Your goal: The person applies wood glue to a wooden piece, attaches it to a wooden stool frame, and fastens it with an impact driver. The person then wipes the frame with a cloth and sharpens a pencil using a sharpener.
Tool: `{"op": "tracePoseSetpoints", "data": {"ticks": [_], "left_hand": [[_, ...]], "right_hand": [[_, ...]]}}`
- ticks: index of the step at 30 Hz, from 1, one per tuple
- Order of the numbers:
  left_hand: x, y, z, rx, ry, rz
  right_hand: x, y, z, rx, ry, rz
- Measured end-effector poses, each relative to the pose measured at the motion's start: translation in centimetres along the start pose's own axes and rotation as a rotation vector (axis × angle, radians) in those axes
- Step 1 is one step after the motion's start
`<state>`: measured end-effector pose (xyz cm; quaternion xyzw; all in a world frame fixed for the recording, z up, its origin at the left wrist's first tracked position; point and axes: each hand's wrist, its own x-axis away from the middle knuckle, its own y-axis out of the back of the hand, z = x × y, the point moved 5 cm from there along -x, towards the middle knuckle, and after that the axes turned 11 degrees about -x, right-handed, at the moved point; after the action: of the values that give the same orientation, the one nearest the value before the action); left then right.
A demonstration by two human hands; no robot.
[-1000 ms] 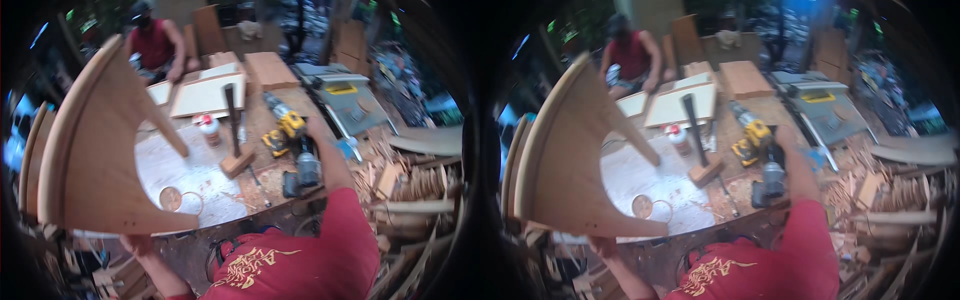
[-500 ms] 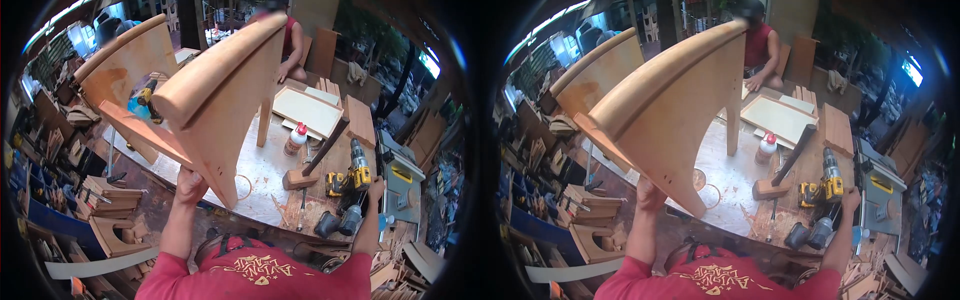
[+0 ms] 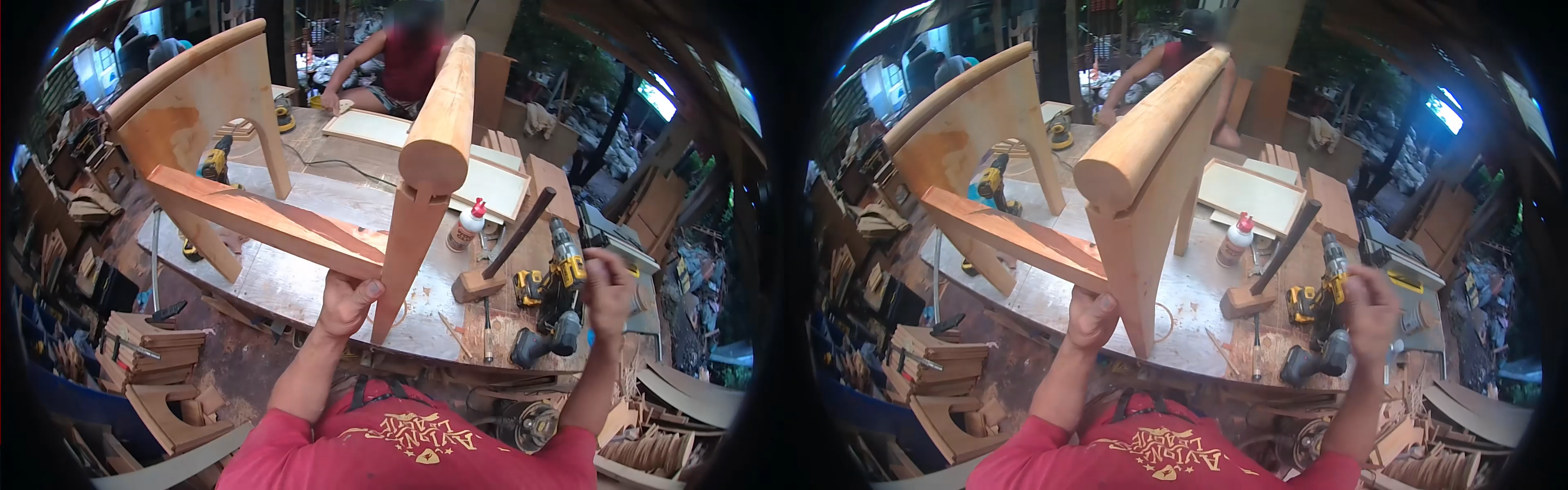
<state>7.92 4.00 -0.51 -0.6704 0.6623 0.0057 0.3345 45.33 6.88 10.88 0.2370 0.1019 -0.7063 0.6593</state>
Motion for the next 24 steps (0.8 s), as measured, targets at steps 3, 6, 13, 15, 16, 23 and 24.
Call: {"op": "tracePoseSetpoints", "data": {"ticks": [3, 6, 13, 15, 16, 23, 24], "left_hand": [[0.1, 0.0, -0.1, -0.001, 0.002, 0.031], [0.1, 0.3, 0.5, -0.052, -0.006, 0.064], [0.1, 0.0, 0.5, -0.037, -0.009, 0.073], [0.2, 0.3, 0.5, -0.063, -0.014, 0.087], [0.2, 0.3, 0.5, -0.060, -0.007, 0.086], [0.2, -0.1, 0.0, -0.106, -0.001, 0.034], [0.1, 0.0, 0.0, -0.086, 0.001, 0.048]], "right_hand": [[3.6, -9.6, 2.1, -0.128, 0.033, 0.208], [4.8, -14.6, 2.9, -0.188, 0.122, 0.213], [5.1, -19.6, 4.1, -0.112, 0.386, 0.164], [5.5, -19.9, 4.2, -0.149, 0.399, 0.146], [5.5, -19.9, 4.4, -0.167, 0.407, 0.140], [4.5, -20.2, 6.4, -0.042, 0.559, 0.238], [4.6, -20.4, 6.2, -0.077, 0.563, 0.246]]}}
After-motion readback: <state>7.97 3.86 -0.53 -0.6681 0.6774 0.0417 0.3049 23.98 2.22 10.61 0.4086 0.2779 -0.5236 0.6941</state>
